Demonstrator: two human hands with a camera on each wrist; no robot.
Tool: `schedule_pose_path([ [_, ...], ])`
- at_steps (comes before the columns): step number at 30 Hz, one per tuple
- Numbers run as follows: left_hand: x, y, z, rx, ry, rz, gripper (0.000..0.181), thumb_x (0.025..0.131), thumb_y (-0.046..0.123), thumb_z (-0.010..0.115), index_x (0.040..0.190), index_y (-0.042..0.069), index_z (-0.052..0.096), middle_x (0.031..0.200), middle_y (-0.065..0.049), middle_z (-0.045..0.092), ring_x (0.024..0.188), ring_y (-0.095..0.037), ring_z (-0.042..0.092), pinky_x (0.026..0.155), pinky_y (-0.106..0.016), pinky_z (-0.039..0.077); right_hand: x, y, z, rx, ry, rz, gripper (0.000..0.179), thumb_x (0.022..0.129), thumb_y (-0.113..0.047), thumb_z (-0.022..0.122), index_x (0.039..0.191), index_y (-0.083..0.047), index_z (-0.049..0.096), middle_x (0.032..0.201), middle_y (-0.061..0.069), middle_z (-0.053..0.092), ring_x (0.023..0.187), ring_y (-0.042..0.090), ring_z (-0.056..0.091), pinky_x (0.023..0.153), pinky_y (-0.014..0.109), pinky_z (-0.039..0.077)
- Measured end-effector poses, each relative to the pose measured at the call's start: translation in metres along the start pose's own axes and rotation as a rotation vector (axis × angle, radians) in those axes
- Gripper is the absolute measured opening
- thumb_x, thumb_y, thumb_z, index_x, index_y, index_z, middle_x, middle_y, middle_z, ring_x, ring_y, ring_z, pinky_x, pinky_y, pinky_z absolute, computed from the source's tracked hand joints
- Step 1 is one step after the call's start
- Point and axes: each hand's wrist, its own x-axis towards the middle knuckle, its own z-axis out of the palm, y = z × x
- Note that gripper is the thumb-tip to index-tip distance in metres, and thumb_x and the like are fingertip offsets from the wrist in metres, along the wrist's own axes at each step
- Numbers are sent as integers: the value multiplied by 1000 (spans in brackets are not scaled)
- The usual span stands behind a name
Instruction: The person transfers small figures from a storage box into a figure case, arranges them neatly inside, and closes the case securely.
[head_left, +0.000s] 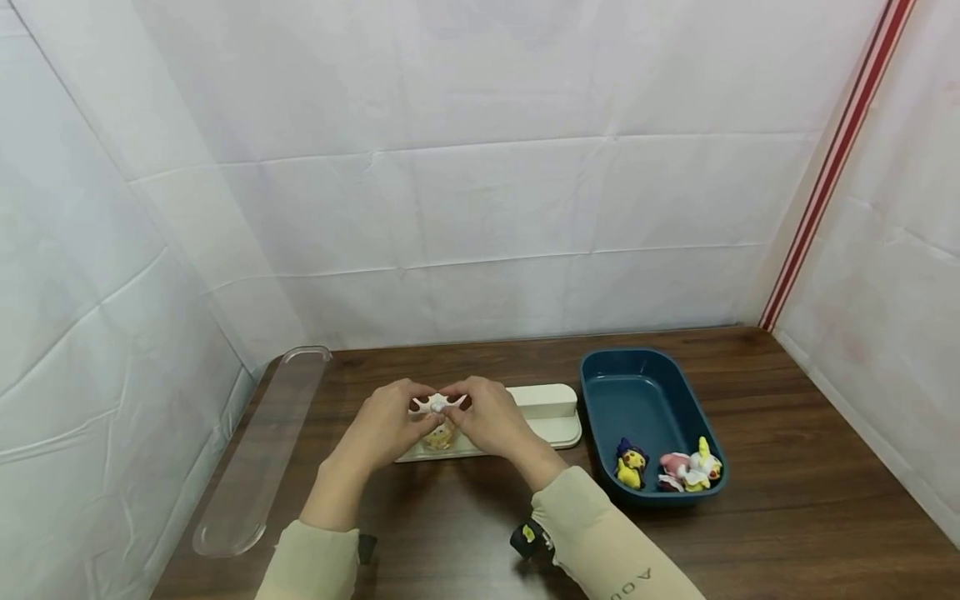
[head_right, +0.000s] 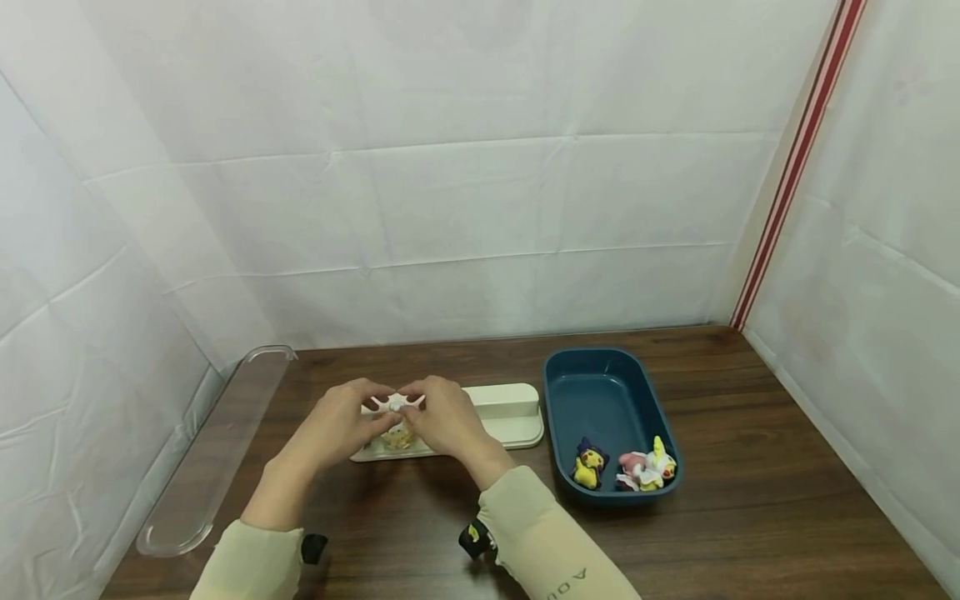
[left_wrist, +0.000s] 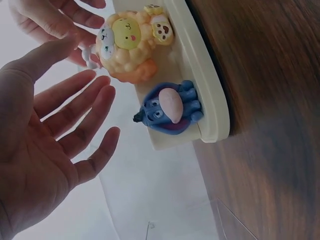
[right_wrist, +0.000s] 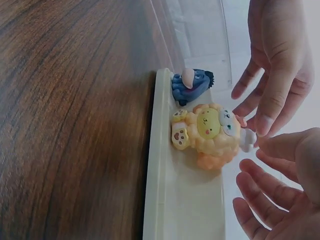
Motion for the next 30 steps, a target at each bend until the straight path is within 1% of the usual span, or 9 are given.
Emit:
schedule_pose_path([
  [5, 0, 5, -1, 5, 14, 27, 33, 97, 30, 74, 124, 11, 74, 117, -6, 72, 107, -28, 70, 86, -47, 58, -3, 1, -6, -4, 11, 2, 25, 98, -18, 71, 122, -13, 76, 112, 7, 75, 93, 19, 73, 78, 34, 57],
  [9, 2, 11, 0, 6, 31, 42, 33, 99, 30, 72, 126, 12, 73, 120, -5, 71, 112, -29, 68, 92, -50, 57, -7, 2, -12, -4, 7, 16, 25, 99, -18, 70, 124, -16, 76, 114, 5, 74, 94, 18, 72, 77, 34, 57],
  [14, 4, 18, 0, 35, 62, 72, 36, 98, 31, 72, 127, 9, 72, 123, -6, 70, 117, -29, 67, 96, -54, 54, -11, 4, -19, -14, 15, 39, 25, 100, -19, 70, 124, -17, 75, 116, 4, 74, 96, 17, 71, 80, 37, 58],
  [18, 7, 23, 0, 33, 70, 92, 36, 98, 32, 72, 126, 9, 72, 122, -6, 70, 114, -28, 68, 95, -52, 56, -14, 5, -24, -10, 17, 49, 26, 100, -19, 70, 126, -16, 75, 118, 6, 73, 97, 18, 72, 82, 39, 59],
  [23, 10, 29, 1, 31, 74, 115, 35, 98, 30, 72, 126, 9, 72, 121, -6, 70, 110, -26, 69, 93, -48, 57, -19, 8, -31, -13, 21, 61, 28, 100, -19, 70, 127, -16, 74, 120, 6, 72, 98, 19, 72, 81, 38, 59],
  [30, 13, 41, 5, 9, 56, 125, 34, 99, 29, 71, 127, 9, 72, 124, -5, 70, 116, -26, 68, 96, -46, 57, -29, 14, -43, -29, 27, 89, 29, 100, -21, 70, 129, -17, 73, 122, 6, 71, 100, 19, 71, 82, 39, 59],
])
